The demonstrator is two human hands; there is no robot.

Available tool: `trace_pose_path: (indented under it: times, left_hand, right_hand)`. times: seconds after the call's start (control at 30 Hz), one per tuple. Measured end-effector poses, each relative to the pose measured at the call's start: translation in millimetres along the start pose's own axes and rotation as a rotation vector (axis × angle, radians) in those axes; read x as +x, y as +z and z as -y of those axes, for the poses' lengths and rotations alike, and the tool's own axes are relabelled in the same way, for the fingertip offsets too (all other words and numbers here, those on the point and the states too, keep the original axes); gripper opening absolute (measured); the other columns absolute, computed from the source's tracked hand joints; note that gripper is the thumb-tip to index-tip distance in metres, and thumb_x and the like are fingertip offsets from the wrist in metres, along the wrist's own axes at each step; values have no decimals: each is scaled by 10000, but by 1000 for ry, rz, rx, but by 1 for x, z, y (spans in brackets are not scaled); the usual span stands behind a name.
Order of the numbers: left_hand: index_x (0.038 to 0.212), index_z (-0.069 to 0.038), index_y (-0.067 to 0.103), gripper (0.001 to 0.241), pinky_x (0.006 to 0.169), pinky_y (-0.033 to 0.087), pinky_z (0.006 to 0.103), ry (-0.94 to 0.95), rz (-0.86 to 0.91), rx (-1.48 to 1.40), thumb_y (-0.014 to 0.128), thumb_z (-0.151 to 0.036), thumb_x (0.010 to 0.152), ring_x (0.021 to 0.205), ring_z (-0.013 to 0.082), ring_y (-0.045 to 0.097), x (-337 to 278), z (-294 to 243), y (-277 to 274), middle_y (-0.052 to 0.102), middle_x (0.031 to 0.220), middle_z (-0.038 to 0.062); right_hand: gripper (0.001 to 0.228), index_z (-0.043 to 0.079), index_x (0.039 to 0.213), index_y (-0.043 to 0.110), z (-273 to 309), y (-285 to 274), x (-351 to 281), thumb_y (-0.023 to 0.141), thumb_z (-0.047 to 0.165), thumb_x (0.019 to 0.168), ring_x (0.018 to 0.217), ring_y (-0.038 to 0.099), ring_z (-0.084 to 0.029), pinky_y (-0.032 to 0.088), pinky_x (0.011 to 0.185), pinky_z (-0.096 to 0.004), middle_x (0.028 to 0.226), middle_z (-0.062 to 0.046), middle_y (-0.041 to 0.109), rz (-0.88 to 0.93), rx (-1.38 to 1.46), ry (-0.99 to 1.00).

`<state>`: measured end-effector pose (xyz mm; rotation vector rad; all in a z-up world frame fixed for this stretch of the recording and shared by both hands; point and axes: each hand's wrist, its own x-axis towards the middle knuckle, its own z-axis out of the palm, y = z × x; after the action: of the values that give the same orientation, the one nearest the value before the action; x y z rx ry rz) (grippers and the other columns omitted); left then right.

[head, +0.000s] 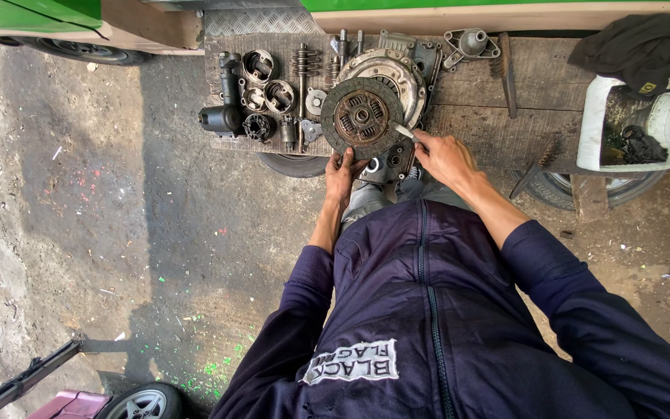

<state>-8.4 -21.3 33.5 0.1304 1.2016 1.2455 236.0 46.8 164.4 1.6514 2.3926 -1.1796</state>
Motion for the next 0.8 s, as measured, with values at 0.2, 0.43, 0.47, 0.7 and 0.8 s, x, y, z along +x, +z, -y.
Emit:
trace_pose_path:
  times: [0.2,0.43,0.47,0.7,0.8]
  left_hand:
    - [1323,47,525,434,850,630,379,58,46,111,645,-230,1011,915,260,754,-16,-15,15,699,1173,184]
    - [1353,42,518,460,834,636,349,83,40,256,633,-230,1001,919,256,763,-21,-28,24,723,1147,210]
    - [1356,42,522,470,823,635,349,82,27,297,632,-240,997,909,256,761,-21,-28,24,728,1128,220]
    - [1386,45,527,531,835,618,345,162,-72,617,648,-301,1002,940,234,756,-17,-30,25,736,1169,195]
    - [1368,57,558,526,843,613,346,177,-60,592,625,-314,1003,941,237,761,-17,-29,25,751,1163,197]
  right_hand:
    - [409,28,1396,583,4,-18,-3,547,215,1035,288,324,-97,367,272,-277,423,-69,489,97,-1,-16]
    - [409,53,1390,595,18,-24,-3,530,240,1033,301,311,-94,345,277,-283,445,-42,507,212,-22,14]
    - [406,57,1387,598,18,-24,-3,526,247,1035,310,302,-91,338,281,-281,459,-22,509,225,25,72]
    - [431,31,1405,577,6,-29,5,537,239,1030,295,306,-86,365,269,-260,417,-46,452,179,-33,1]
    - [437,35,1410,566,7,-30,9,541,235,1023,289,295,-81,379,265,-261,404,-19,413,180,-42,31]
